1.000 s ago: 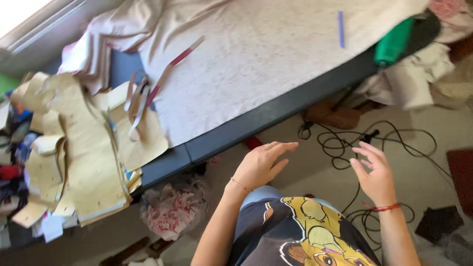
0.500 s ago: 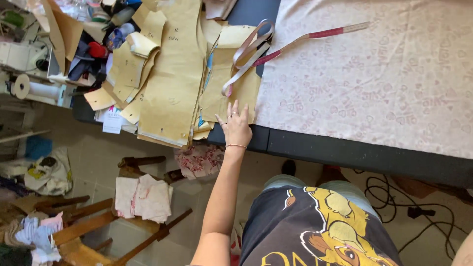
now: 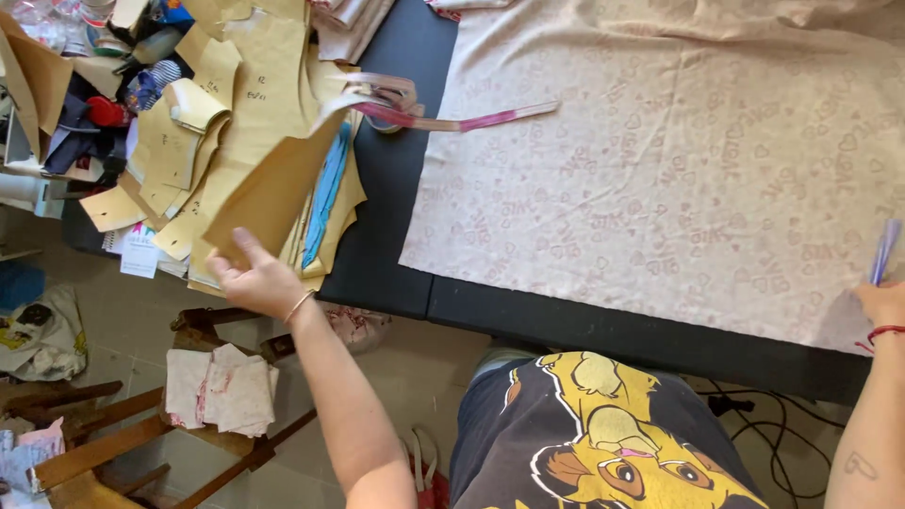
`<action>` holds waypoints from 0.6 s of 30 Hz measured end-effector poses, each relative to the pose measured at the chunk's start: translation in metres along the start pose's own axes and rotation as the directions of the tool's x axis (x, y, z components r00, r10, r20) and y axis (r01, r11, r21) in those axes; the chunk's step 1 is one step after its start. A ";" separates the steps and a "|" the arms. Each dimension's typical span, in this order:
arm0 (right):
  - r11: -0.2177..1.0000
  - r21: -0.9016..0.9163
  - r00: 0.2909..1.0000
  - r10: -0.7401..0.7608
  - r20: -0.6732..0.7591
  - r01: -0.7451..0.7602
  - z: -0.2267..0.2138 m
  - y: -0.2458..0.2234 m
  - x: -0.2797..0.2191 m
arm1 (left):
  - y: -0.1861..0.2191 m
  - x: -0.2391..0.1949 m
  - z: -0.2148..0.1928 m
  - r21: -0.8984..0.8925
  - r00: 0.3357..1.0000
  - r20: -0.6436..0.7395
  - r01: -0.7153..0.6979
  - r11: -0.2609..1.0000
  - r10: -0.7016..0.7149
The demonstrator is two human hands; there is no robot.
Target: Tracing patterns onto fabric and cutting them out using an electric rotary cutter
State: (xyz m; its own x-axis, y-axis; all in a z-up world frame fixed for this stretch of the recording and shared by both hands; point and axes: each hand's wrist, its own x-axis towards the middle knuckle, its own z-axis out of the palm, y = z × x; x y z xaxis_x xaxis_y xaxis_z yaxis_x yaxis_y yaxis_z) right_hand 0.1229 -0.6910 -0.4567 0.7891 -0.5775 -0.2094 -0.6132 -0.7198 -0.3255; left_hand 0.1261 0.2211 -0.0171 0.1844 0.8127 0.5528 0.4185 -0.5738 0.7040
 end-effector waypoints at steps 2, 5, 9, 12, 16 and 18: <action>0.992 -0.001 0.992 -0.123 -0.018 0.123 -0.051 -0.052 -0.056 | 0.004 0.008 -0.012 -0.069 0.996 -0.059 -0.065 0.996 0.061; 0.981 -0.117 0.987 -0.147 0.061 0.154 -0.149 -0.188 -0.121 | 0.040 0.011 -0.028 -0.359 0.963 0.030 0.262 0.896 -0.270; 0.986 0.165 0.976 -0.048 0.212 0.013 -0.216 -0.284 -0.180 | 0.110 0.009 -0.040 -0.543 0.427 0.469 0.830 0.129 -0.773; 0.773 0.635 0.970 -0.151 0.192 -0.005 -0.189 -0.274 -0.178 | 0.068 -0.001 -0.020 -0.630 0.551 0.597 0.772 0.085 -0.584; 0.590 0.797 0.909 -0.393 0.143 0.130 -0.216 -0.342 -0.233 | 0.131 -0.056 -0.015 -0.808 0.945 0.275 0.326 0.491 -0.175; 0.589 0.807 0.874 -0.413 0.258 0.040 -0.229 -0.388 -0.263 | 0.175 -0.096 -0.015 -0.661 0.847 0.522 0.328 0.675 0.100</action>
State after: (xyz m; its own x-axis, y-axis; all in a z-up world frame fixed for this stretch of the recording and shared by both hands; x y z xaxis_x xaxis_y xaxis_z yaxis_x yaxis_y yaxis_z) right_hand 0.1452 -0.3482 -0.0644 0.9520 -0.1082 -0.2864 -0.2996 -0.1366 -0.9442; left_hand 0.1683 0.0411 0.0604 0.6622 0.6843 0.3055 -0.2449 -0.1877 0.9512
